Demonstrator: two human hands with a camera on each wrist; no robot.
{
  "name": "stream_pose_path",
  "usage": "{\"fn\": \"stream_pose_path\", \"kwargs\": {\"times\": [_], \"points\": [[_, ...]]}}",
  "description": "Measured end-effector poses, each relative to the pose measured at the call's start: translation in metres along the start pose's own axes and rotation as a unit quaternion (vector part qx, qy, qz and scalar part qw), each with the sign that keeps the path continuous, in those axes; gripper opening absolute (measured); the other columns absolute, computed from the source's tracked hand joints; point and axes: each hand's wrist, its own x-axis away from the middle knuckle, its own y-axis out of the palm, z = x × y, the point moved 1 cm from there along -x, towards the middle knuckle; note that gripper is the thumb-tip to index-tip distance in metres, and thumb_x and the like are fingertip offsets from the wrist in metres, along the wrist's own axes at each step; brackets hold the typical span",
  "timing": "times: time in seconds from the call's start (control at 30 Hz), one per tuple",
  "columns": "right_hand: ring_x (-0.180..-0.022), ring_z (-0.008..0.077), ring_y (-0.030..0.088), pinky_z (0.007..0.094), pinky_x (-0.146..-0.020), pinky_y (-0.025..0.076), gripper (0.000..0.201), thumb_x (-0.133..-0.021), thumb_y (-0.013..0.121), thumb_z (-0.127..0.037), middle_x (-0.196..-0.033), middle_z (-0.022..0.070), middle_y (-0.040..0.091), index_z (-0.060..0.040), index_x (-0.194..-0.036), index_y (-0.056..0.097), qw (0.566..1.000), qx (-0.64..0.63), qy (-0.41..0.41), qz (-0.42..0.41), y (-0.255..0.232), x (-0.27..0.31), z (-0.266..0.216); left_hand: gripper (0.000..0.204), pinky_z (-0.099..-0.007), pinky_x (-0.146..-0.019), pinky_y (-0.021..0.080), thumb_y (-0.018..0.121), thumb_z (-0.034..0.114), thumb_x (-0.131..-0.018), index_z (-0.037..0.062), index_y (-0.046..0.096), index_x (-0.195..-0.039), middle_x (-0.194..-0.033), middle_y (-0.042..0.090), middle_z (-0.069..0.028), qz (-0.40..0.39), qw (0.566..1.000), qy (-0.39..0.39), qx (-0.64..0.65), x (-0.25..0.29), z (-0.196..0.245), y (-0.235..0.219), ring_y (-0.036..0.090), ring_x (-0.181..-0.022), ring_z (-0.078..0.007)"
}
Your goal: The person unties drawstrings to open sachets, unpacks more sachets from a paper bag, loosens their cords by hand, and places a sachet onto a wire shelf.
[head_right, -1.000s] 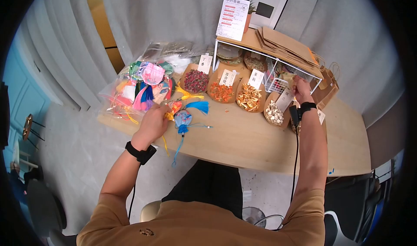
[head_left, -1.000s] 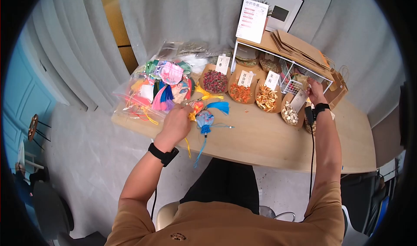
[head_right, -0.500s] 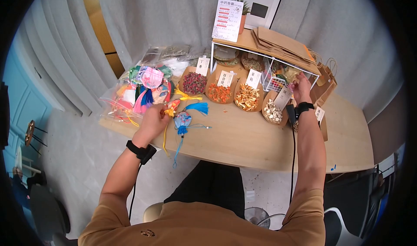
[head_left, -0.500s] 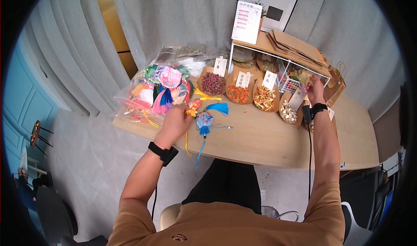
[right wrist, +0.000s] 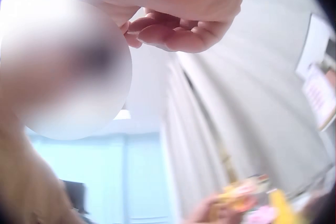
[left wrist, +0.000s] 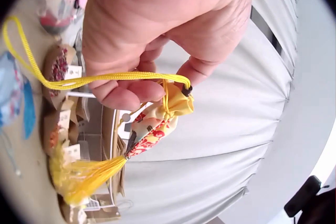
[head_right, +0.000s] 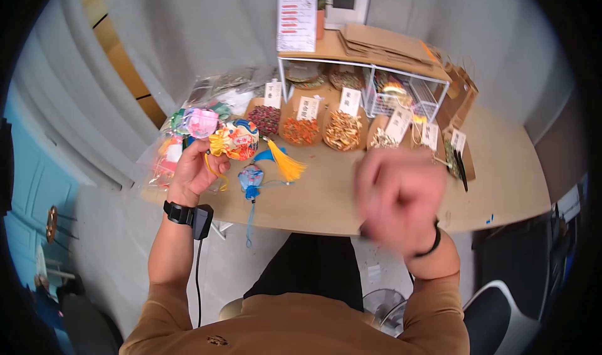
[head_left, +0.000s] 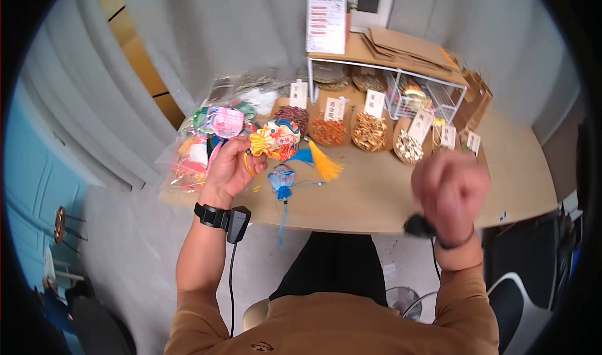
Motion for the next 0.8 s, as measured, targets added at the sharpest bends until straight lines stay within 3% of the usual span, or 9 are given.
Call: {"fn": "stream_pose_path", "kwargs": {"times": [0.03,0.13,0.2,0.33,0.43,0.53,0.6,0.73,0.8], "points": [[-0.046,0.0150,0.046,0.0249,-0.041,0.036,0.034,-0.079,0.062,-0.006,-0.057,0.0056,0.050,-0.0065,-0.053,0.041,0.988,-0.133,-0.023,-0.071,0.010,-0.001,-0.020,0.018,-0.0335,-0.064,0.048,0.050,0.011,-0.085,0.0016,0.058,-0.098,-0.082,0.061,-0.0077,-0.029,0.999,-0.015,0.022,-0.004,-0.002,0.010,0.058,-0.068,-0.0172],[-0.045,0.0180,0.047,0.0259,-0.041,0.035,0.035,-0.075,0.071,-0.016,-0.055,0.0040,0.050,-0.0082,-0.052,0.045,0.965,-0.240,-0.040,-0.098,0.033,0.007,-0.048,0.025,-0.0352,-0.066,0.048,0.048,0.013,-0.086,-0.0018,0.058,-0.104,-0.096,0.064,-0.0129,-0.088,0.994,-0.057,0.042,-0.026,-0.010,0.027,0.060,-0.074,-0.0206],[-0.031,0.0104,0.037,0.0226,-0.029,0.026,0.054,-0.076,0.077,-0.036,-0.049,0.0036,0.044,-0.0074,-0.047,0.041,0.925,-0.344,-0.087,-0.137,0.042,0.000,-0.055,0.029,-0.0355,-0.066,0.049,0.047,0.014,-0.086,-0.0029,0.057,-0.107,-0.101,0.065,-0.0150,-0.130,0.987,-0.074,0.050,-0.042,-0.015,0.037,0.062,-0.077,-0.0221],[-0.033,0.0096,0.036,0.0219,-0.030,0.024,0.055,-0.072,0.080,-0.041,-0.054,0.0033,0.046,-0.0070,-0.050,0.043,0.915,-0.360,-0.111,-0.141,0.044,0.005,-0.039,0.036,-0.0392,-0.073,0.055,0.046,0.015,-0.086,-0.0063,0.053,-0.114,-0.104,0.064,-0.0182,-0.179,0.975,-0.124,0.037,-0.076,-0.029,0.058,0.065,-0.087,-0.0285],[-0.036,0.0084,0.038,0.0199,-0.030,0.025,0.047,-0.070,0.082,-0.029,-0.052,0.0033,0.044,-0.0070,-0.050,0.044,0.907,-0.386,-0.094,-0.143,0.041,0.005,-0.033,0.036,-0.0396,-0.073,0.055,0.045,0.015,-0.087,-0.0073,0.053,-0.114,-0.102,0.064,-0.0187,-0.208,0.966,-0.152,0.004,-0.102,-0.044,0.064,0.065,-0.087,-0.0275],[-0.036,0.0085,0.043,0.0169,-0.031,0.030,0.057,-0.066,0.084,-0.044,-0.053,0.0042,0.045,-0.0078,-0.051,0.042,0.894,-0.424,-0.078,-0.122,0.038,-0.001,-0.030,0.028,-0.0385,-0.070,0.056,0.047,0.012,-0.087,-0.0073,0.057,-0.105,-0.095,0.065,-0.0168,-0.235,0.956,-0.168,-0.046,-0.118,-0.055,0.066,0.066,-0.082,-0.0247],[-0.041,0.0166,0.047,0.0276,-0.035,0.035,0.045,-0.084,0.068,-0.025,-0.055,0.0062,0.051,-0.0045,-0.050,0.047,0.901,-0.370,-0.015,-0.224,0.027,-0.011,-0.021,0.017,-0.0347,-0.067,0.058,0.051,0.006,-0.085,-0.0048,0.060,-0.095,-0.088,0.065,-0.0131,-0.247,0.944,-0.190,-0.105,-0.130,-0.068,0.065,0.066,-0.077,-0.0211],[-0.047,0.0182,0.051,0.0262,-0.042,0.038,0.034,-0.070,0.078,-0.017,-0.059,0.0031,0.054,-0.0064,-0.056,0.050,0.992,-0.025,-0.035,-0.118,-0.010,-0.014,0.036,0.014,-0.0321,-0.068,0.059,0.053,0.006,-0.084,-0.0037,0.059,-0.092,-0.086,0.065,-0.0086,-0.271,0.923,-0.231,-0.147,-0.137,-0.082,0.053,0.066,-0.075,-0.0164],[-0.051,0.0120,0.050,0.0238,-0.047,0.037,0.025,-0.071,0.077,-0.014,-0.059,0.0006,0.054,-0.0068,-0.062,0.055,0.975,0.197,0.060,-0.081,-0.027,-0.022,0.085,0.013,-0.0318,-0.067,0.058,0.054,0.006,-0.084,-0.0035,0.059,-0.092,-0.086,0.065,-0.0087,-0.252,0.929,-0.225,-0.150,-0.134,-0.087,0.051,0.065,-0.074,-0.0159]]}}
